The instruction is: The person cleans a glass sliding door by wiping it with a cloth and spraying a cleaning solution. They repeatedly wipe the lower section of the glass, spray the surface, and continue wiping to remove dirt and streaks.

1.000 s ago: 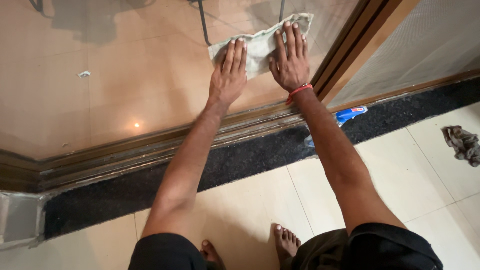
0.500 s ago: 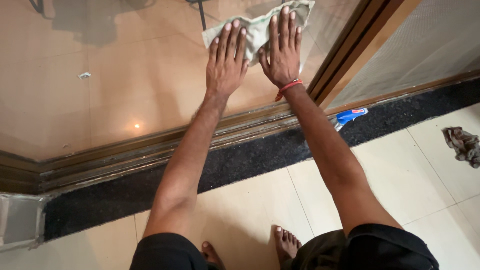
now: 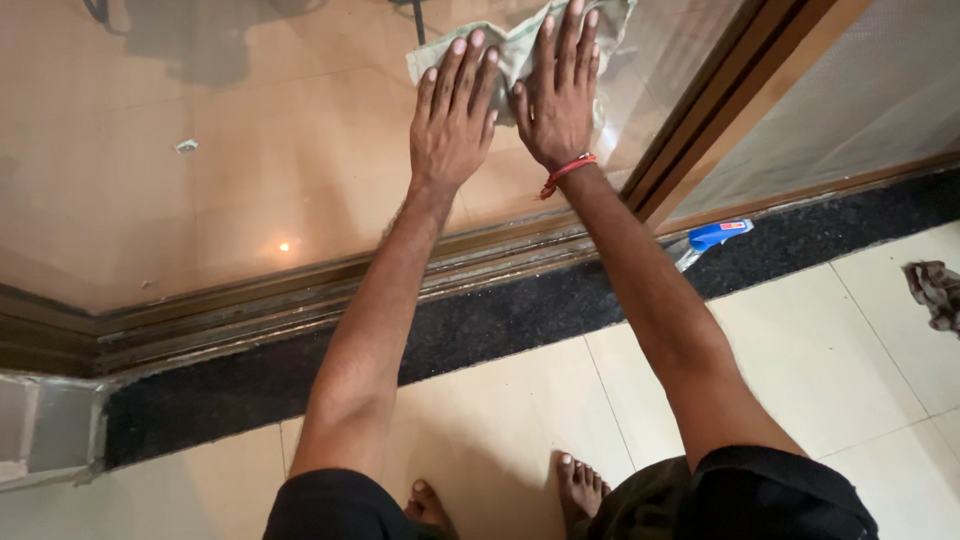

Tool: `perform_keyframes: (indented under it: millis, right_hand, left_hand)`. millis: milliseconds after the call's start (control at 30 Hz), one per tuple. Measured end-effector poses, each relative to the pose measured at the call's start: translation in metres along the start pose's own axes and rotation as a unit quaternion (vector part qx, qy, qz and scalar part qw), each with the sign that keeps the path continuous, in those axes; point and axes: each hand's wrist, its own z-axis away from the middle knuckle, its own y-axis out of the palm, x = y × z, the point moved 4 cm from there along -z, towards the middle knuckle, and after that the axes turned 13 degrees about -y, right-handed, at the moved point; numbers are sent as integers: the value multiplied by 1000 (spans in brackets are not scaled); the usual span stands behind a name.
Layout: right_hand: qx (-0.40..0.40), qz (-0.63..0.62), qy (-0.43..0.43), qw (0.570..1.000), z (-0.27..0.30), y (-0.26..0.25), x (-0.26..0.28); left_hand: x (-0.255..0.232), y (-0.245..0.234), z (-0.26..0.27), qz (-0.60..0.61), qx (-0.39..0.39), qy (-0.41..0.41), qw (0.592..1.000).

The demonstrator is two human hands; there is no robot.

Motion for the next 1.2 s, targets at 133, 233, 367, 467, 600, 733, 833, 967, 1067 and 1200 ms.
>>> perform_keyframes:
  millis: [133,233,367,467,600,733,833,967,1067,1200]
  right_hand:
    - [-11,11,-45,999,4,9,13]
    - [6,-16,-56,998,9,10,22]
    - [2,-14,-56,998,0,11,27]
    - [15,-19,-53,998,-8,8,30]
    - [5,-15,-60,998,-29,3,43]
    - [3,-31,-48,998,-49,-9,59]
    - [3,-53,-34,998,-67,-17,70]
    - [-14,-79,-29,996,-85,-26,83]
    - [-38,-91,-33,995,-94,-30,90]
    - [-84,-107,-54,989,-105,-36,96]
  left_hand:
    - [6,1,8,-4,8,6,1000]
    - [10,0,13,-13,-4,13,1000]
    - [18,-1,9,-6,-15,12,1000]
    - [26,0,0,4,-12,3,1000]
    - [40,-14,-5,-11,-27,-9,1000]
    - [52,-30,-13,-10,-29,-30,999]
    - [61,-37,-17,3,-8,-55,998]
    - [72,-46,-24,16,-15,-73,997]
    - [77,-55,-28,20,-15,-88,996]
    - [83,-66,-34,24,-18,-110,993]
